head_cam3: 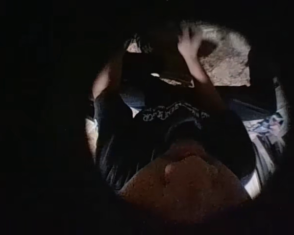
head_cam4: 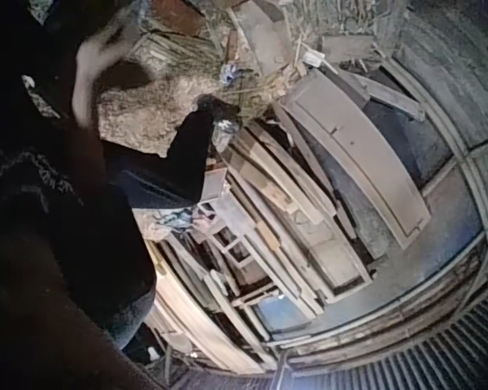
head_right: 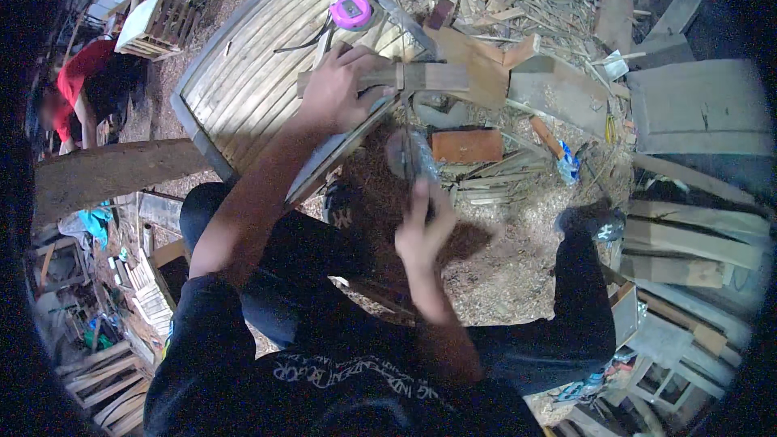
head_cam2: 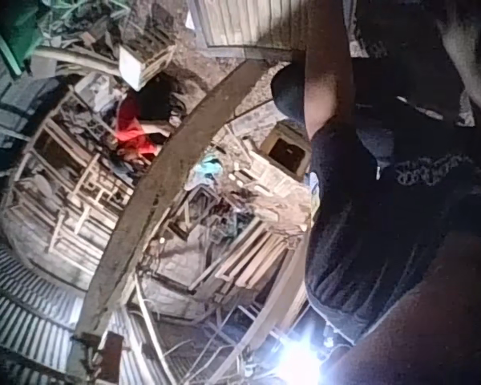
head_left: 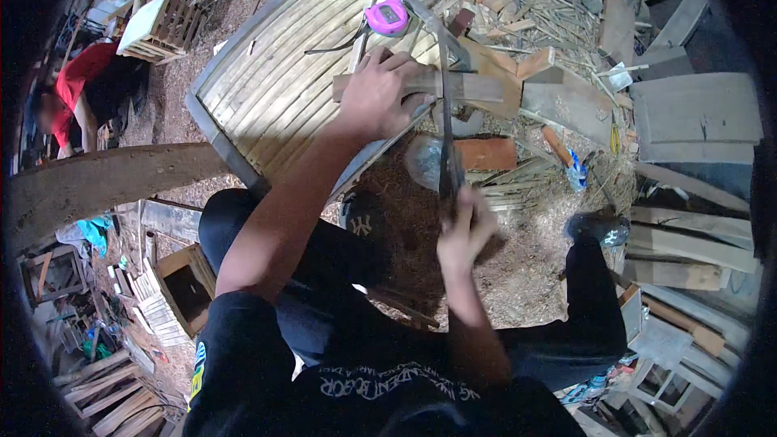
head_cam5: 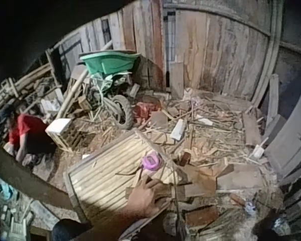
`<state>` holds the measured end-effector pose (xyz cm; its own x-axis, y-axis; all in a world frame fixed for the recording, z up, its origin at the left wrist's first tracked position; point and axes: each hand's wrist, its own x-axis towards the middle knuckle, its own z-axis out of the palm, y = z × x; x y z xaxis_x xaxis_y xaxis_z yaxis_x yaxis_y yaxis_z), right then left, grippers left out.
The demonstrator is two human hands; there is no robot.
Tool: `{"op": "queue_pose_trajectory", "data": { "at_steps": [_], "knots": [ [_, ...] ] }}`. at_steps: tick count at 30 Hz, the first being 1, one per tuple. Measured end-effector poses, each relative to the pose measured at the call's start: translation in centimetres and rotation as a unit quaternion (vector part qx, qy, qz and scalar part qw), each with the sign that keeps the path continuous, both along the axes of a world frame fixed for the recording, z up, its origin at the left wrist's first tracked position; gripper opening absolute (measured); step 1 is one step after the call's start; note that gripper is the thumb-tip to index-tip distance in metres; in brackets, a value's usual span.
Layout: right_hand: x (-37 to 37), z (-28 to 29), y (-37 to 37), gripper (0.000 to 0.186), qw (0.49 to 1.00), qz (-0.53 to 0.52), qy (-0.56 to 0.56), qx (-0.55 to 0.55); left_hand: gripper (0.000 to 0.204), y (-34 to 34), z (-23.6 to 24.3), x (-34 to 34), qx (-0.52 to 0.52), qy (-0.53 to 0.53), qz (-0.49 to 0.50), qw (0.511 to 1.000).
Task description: The person saws a piece of wood using a hand saw and then hammers small nails into the corners of a wooden frame assembly.
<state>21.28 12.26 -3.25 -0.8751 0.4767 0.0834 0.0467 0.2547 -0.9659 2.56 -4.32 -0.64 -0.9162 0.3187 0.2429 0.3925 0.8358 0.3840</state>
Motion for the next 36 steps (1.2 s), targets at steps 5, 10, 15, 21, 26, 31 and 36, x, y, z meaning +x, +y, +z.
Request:
{"op": "queue_pose_trajectory", "data": {
  "at_steps": [5, 10, 15, 21, 26, 31, 36],
  "knots": [
    [0.9, 0.4, 0.0, 0.037, 0.992, 0.041, -0.039, -0.117, 0.048, -1.0, 1.1, 0.4, -0.015, -0.050, 0.006, 0.999],
    [1.6, 1.2, 1.0, 0.036, 0.998, 0.069, 0.003, -0.008, 0.046, 0.3, 0.9, 0.2, -0.037, -0.033, -0.010, 0.999],
    [-0.8, 0.0, -0.2, 0.032, 0.997, 0.041, 0.030, 0.050, 0.049, -0.5, 0.4, 0.9, -0.007, -0.046, 0.012, 0.999],
    [3.7, 0.3, -0.1, 0.035, 0.986, 0.024, -0.005, -0.165, 0.045, 0.0, 0.4, 0.6, -0.006, -0.034, -0.004, 0.999],
    [0.2, 0.0, 0.3, 0.036, 0.999, 0.029, -0.010, -0.022, 0.046, -0.6, 0.8, 0.7, 0.021, -0.063, 0.009, 0.998],
    [4.8, 1.2, -0.5, 0.037, 0.983, 0.081, -0.011, -0.167, 0.046, -1.0, 0.1, 0.9, -0.008, -0.020, -0.014, 1.000],
    [-1.0, -2.9, 0.0, 0.036, 0.999, 0.036, 0.023, -0.032, 0.048, -0.5, 0.1, 0.5, 0.003, -0.002, -0.018, 1.000]
  ]
}}
